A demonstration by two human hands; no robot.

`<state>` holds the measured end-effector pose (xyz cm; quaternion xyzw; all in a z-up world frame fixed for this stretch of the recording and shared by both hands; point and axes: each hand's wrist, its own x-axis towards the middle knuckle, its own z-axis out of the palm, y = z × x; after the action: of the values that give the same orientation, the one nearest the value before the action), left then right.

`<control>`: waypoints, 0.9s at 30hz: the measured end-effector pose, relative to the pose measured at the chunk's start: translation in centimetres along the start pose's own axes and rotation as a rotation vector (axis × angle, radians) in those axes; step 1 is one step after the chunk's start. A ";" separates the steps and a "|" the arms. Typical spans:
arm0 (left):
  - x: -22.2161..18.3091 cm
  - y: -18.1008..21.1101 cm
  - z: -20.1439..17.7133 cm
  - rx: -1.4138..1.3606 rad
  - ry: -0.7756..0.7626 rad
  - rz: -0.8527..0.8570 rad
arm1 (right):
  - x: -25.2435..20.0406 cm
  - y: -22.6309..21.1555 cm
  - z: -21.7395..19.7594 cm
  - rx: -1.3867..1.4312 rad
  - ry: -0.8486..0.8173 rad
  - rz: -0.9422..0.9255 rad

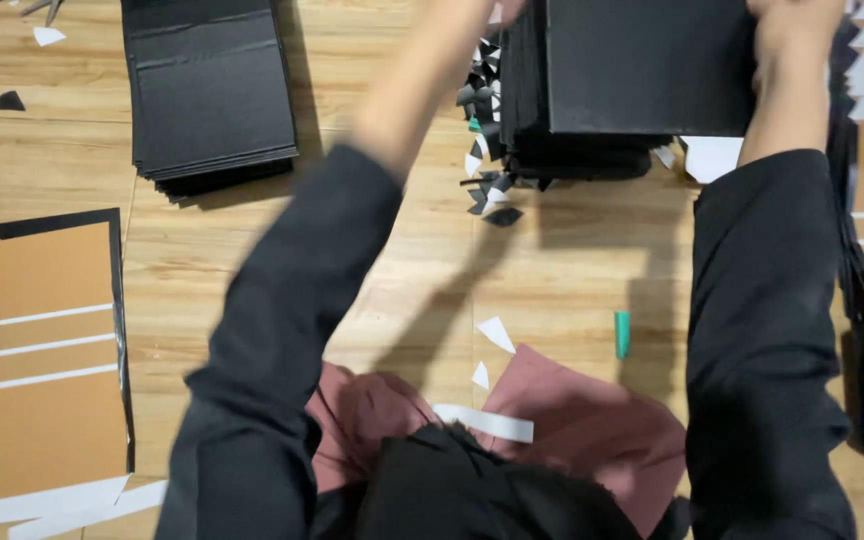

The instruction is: Using a hand tool to press and smooth the folded edges of cardboard covers to ensure they are flat and well-adhered.

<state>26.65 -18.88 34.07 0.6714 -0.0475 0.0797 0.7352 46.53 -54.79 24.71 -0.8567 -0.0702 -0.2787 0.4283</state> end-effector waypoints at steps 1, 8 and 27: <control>-2.7 -2.8 -1.3 0.001 0.007 -0.006 | -0.4 1.8 1.2 0.002 -0.009 0.001; -23.6 -26.3 -7.5 1.069 0.260 -0.217 | -15.1 -14.2 12.6 -0.285 -0.045 -0.705; -27.5 -27.4 -7.6 1.426 0.166 -0.305 | -28.5 -11.5 9.5 0.314 -0.342 -0.408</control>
<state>4.34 -15.15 1.65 0.9776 0.1659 0.0386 0.1236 22.52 -36.92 12.87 -0.7826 -0.3542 -0.1967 0.4727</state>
